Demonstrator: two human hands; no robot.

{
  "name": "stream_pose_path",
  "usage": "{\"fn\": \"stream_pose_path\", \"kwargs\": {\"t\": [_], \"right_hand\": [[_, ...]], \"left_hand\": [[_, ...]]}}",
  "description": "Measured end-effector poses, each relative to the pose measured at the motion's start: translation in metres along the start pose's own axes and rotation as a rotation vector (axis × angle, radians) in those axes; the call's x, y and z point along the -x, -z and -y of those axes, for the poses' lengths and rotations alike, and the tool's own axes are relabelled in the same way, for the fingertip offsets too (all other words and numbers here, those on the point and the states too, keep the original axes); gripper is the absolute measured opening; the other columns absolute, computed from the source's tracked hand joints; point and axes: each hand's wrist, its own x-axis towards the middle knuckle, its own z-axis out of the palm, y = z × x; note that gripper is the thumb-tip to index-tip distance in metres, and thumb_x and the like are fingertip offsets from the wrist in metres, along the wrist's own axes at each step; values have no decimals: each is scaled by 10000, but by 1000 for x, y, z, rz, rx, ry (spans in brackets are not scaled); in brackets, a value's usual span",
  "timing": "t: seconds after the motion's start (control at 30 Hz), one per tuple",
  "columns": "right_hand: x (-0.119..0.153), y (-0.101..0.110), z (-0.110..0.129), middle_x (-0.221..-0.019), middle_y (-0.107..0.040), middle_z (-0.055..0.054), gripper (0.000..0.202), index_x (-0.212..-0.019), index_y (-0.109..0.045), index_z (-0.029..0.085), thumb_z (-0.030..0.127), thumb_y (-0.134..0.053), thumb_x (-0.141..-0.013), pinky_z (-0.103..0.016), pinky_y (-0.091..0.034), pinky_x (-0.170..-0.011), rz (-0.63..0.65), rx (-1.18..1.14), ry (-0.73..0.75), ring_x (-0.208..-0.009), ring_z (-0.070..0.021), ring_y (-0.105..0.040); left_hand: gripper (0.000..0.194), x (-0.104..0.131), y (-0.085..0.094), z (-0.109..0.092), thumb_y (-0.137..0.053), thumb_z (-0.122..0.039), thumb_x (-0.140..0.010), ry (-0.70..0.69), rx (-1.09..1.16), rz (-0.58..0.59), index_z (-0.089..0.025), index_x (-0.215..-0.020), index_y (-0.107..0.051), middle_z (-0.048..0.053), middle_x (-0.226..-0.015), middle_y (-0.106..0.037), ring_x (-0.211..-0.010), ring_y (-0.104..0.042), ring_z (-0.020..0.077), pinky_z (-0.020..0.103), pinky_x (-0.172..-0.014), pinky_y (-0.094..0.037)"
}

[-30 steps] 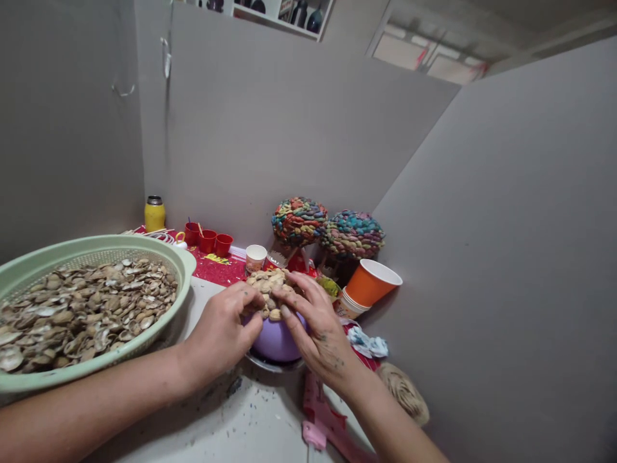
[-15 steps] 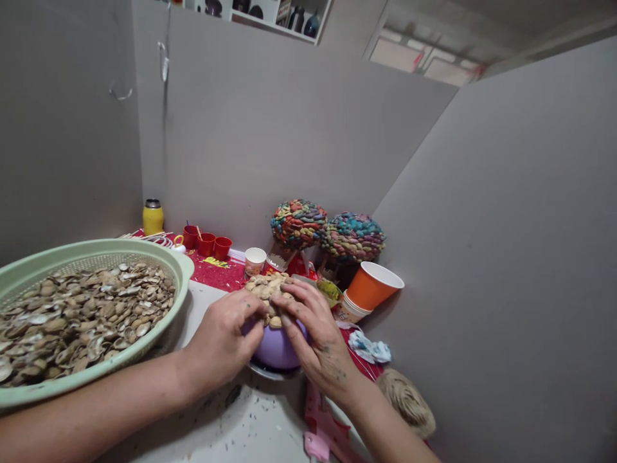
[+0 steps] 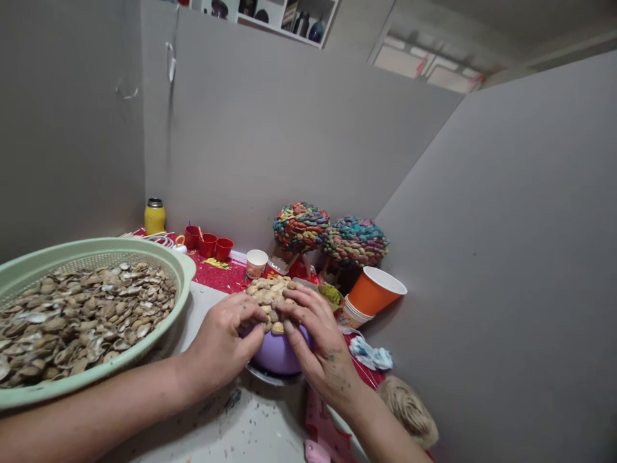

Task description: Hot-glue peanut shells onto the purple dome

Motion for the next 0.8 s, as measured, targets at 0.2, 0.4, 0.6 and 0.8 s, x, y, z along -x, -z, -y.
{"fn": "stream_pose_path", "kwargs": {"t": [0.2,0.4,0.6,0.8], "right_hand": [[2,-1,-1,-1287,-545,-96,270,-1217,-565,260,180,-490,-970,-586,-342,-1061,-7,7,3,-1297,-312,-404],[1,-1,-2,-1292,-540,-97,240,-1193,-528,245,178,-484,-967,-565,-330,-1068,-7,-26,-23,-1302,-302,-395],[2,1,0,-1325,-518,-110,207,-1153,-533,234,170,-504,-959,-555,-331,-1071,-25,-55,-35,-1299,-305,-408],[-10,12,14,-1294,-529,-114,238,-1104,-595,236,94,-554,-918,-576,-349,-1051,-54,49,140,-1246,-316,-460]], "left_hand": [[122,2,3,-1,-553,-121,-824,49,79,-15,-187,-779,-645,33,-803,-672,-784,-618,176,299,-749,-482],[106,5,3,4,-518,-201,-874,294,232,-196,-189,-933,-606,31,-906,-658,-865,-614,179,299,-803,-489],[371,9,-7,20,-508,-246,-895,342,277,-97,-208,-1259,-569,86,-1408,-498,-1348,-405,225,399,-1159,-265],[491,16,-14,26,-369,-372,-983,342,364,82,-248,-1457,-404,33,-1597,-260,-1480,-173,198,412,-1224,-99]]}}
